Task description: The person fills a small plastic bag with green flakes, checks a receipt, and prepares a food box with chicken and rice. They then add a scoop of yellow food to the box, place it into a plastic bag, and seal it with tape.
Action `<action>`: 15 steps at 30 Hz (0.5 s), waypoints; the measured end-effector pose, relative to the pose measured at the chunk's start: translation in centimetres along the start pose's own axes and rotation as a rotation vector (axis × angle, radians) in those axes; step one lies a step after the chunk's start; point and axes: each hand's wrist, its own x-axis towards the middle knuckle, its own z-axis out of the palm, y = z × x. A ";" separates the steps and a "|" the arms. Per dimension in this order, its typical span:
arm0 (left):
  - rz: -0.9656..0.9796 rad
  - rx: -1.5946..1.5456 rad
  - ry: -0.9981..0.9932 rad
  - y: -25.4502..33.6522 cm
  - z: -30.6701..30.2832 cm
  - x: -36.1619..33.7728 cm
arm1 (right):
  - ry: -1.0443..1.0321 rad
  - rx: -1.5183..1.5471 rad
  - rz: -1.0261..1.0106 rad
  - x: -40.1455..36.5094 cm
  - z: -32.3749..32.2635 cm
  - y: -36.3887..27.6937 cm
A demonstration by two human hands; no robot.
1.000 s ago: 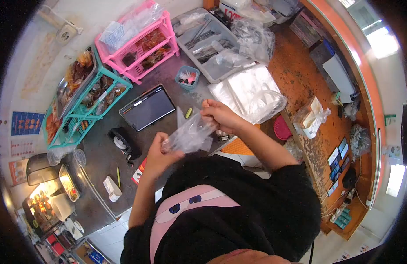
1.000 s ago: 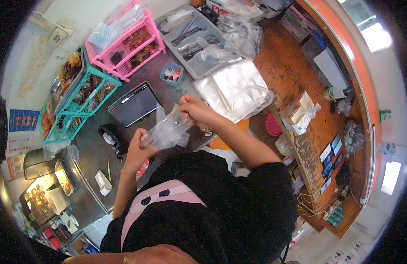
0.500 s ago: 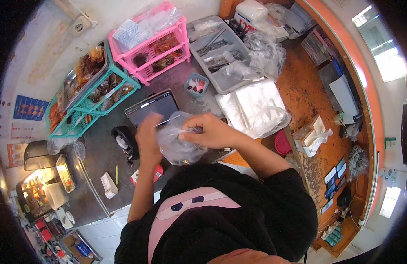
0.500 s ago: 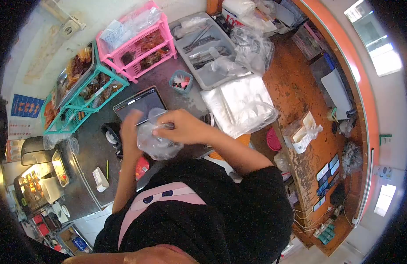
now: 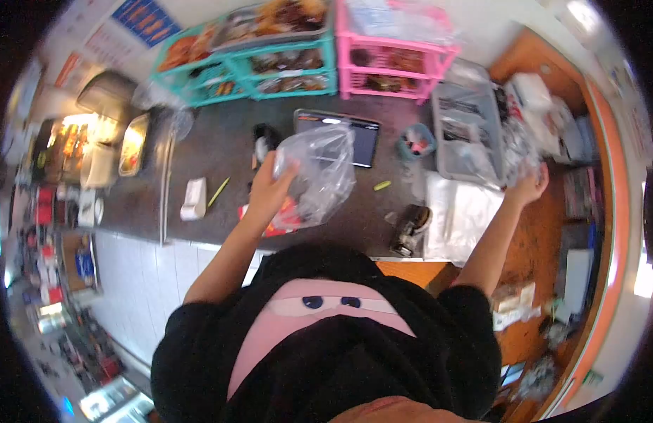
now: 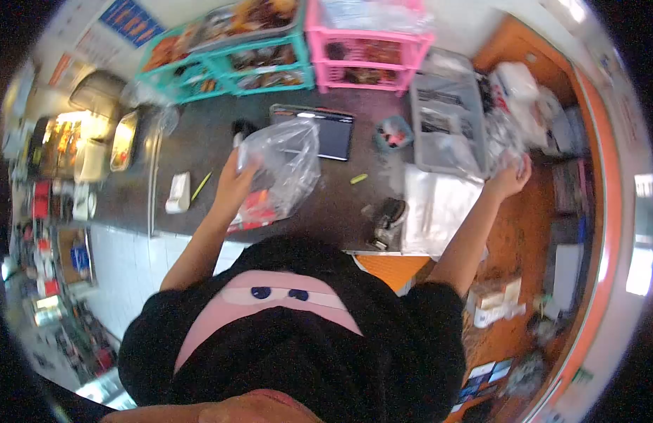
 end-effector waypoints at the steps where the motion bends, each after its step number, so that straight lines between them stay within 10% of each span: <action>1: -0.058 -0.062 0.007 -0.3 -0.2 -0.2 | -0.056 0.027 0.013 -7.8 9.1 -6.5; 7: -0.371 -0.674 -0.029 -2.9 -0.9 -3.1 | -1.391 0.101 0.174 -40.1 21.1 -8.0; 10: -0.584 -0.930 -0.034 -2.5 -5.0 -4.7 | -1.550 -0.411 0.423 -47.0 17.6 2.7; 14: -0.430 -0.649 -0.249 -3.8 -9.9 -10.9 | -2.012 -0.838 -0.138 -50.8 14.9 1.7; 15: -0.391 -0.539 -0.348 -4.2 -11.0 -12.3 | -2.065 -0.930 0.070 -50.4 15.5 1.3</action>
